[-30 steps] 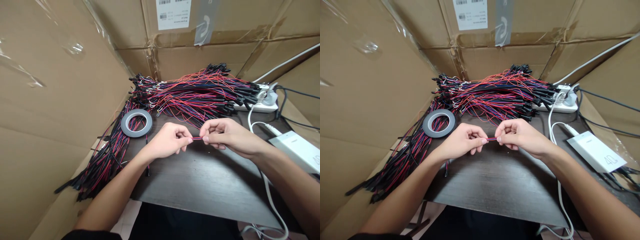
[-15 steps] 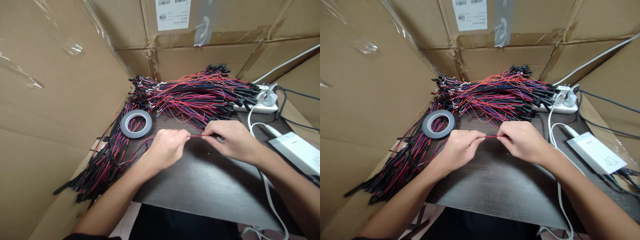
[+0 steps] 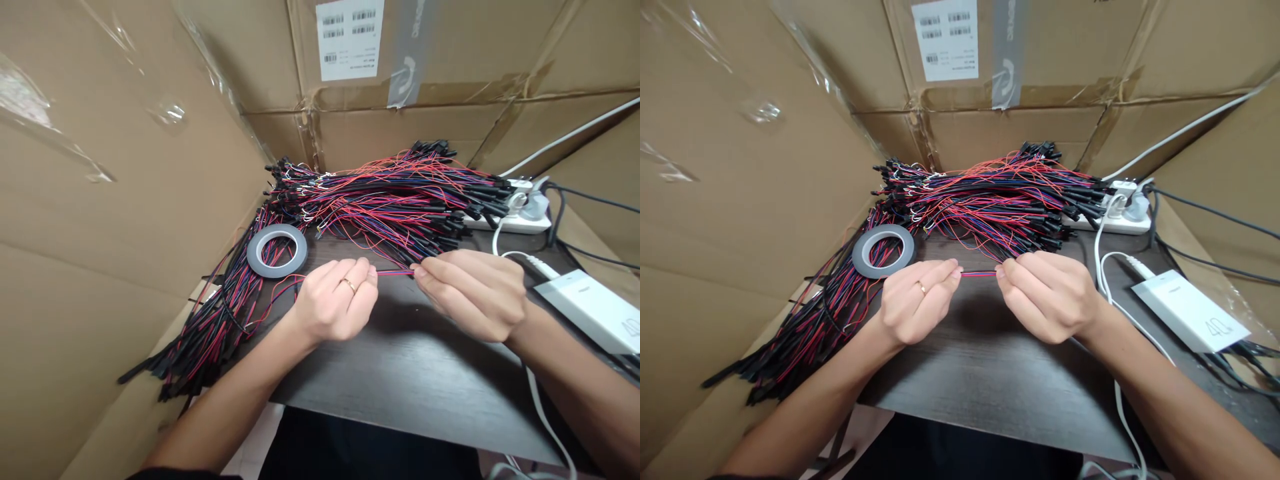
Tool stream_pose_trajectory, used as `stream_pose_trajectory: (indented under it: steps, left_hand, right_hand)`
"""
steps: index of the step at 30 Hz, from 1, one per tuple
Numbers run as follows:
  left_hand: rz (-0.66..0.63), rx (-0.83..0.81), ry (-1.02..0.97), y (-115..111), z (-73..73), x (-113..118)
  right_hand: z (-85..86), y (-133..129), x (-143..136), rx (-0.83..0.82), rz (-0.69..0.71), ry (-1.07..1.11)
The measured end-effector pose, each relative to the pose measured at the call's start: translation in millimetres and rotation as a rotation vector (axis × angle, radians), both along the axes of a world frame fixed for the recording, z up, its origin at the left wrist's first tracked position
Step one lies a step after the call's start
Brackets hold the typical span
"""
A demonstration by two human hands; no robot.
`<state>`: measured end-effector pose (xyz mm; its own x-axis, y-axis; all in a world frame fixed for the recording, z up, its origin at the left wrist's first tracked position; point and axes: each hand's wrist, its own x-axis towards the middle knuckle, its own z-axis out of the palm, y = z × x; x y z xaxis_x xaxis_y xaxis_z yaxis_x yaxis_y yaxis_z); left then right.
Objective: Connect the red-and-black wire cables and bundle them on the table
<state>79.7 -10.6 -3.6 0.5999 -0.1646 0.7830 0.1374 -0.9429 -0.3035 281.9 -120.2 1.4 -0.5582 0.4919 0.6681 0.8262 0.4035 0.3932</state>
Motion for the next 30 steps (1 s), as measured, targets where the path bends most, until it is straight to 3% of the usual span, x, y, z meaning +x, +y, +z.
stream_pose_trajectory:
  steps: [6,9,13,16,18,23,27,30]
  left_hand:
    - [0.012,-0.194,0.057,-0.6,-4.4,-0.6]
    - [0.027,-0.284,-0.013,-1.6,-8.8,1.1]
    - [0.009,-0.695,-0.071,-5.0,-7.3,3.3]
    - [-0.027,-1.025,0.013,-6.8,0.5,3.2]
    - [-0.052,-1.15,0.093,-6.6,6.2,3.1]
    - [-0.112,-1.288,0.239,-3.4,16.5,5.4]
    - [-0.155,-1.6,0.429,-1.1,21.9,8.7]
    - [-0.196,-1.855,0.451,0.3,23.9,10.7]
  right_hand:
    - [-5.0,-0.8,1.8,-0.094,0.043,0.179]
    - [-2.0,-1.4,3.8,-0.2,-0.018,0.273]
    - [7.8,-0.3,4.3,-0.269,-0.096,0.335]
    - [11.1,1.5,2.6,-0.27,-0.128,0.309]
    - [9.9,2.1,1.8,-0.225,-0.11,0.26]
    - [1.8,1.3,0.8,-0.04,0.056,0.132]
    - [-0.7,0.9,-0.8,-0.169,0.023,0.184]
    - [-0.1,0.8,0.0,-0.19,0.028,0.184]
